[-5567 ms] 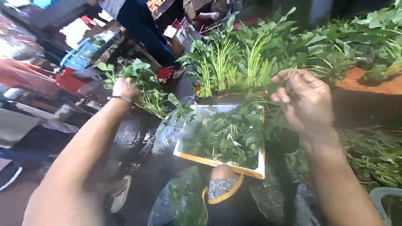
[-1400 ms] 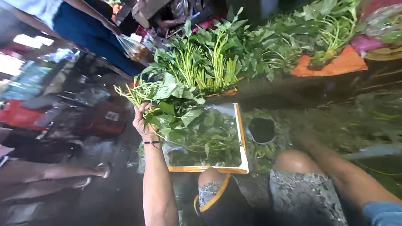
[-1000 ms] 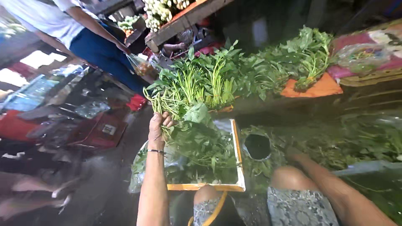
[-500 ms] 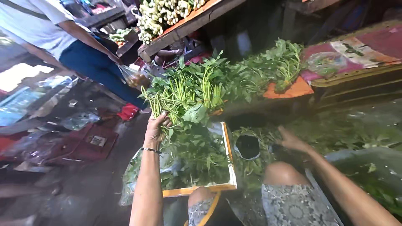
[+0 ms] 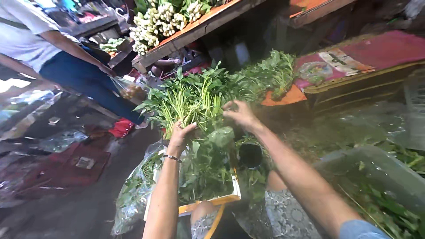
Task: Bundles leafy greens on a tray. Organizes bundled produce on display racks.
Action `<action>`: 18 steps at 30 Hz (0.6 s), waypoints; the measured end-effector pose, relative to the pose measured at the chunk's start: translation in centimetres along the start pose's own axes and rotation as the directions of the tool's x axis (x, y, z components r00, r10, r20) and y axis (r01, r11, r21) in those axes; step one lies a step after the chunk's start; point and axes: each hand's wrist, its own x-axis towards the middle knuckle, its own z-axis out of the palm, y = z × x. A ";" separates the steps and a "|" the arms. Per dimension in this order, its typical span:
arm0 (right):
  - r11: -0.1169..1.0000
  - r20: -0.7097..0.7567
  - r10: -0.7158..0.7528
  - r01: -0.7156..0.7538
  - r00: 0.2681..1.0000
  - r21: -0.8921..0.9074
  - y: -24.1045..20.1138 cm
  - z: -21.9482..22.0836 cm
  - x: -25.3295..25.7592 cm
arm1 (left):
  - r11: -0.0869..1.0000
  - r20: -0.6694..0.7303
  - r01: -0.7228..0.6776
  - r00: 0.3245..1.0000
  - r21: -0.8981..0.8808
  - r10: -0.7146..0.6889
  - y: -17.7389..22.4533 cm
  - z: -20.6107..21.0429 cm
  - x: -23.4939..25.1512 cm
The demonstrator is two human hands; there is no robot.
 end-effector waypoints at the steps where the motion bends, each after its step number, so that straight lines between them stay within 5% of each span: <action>1: 0.994 0.060 0.031 -0.037 0.998 0.099 -0.3 0.7 0.6 | 1.000 0.011 0.007 1.000 0.020 -0.007 -0.1 0.6 0.0; 6: 0.957 0.245 0.194 -0.238 0.950 0.166 -0.1 3.1 0.9 | 0.993 -0.012 0.025 1.000 0.113 -0.024 -0.5 2.9 -0.2; 9: 0.974 0.163 0.098 -0.129 0.982 0.186 1.3 3.2 0.5 | 0.985 0.031 0.041 0.998 0.169 -0.047 -0.9 2.9 -0.3; 14: 0.980 -0.013 -0.031 0.028 0.999 -0.197 1.7 2.4 0.2 | 0.928 0.080 0.003 0.996 0.373 -0.035 -0.8 3.6 0.2; 18: 0.974 0.075 0.135 -0.146 0.988 0.173 1.6 1.6 -0.4 | 0.940 0.109 0.006 0.993 0.340 -0.046 -0.7 4.1 0.5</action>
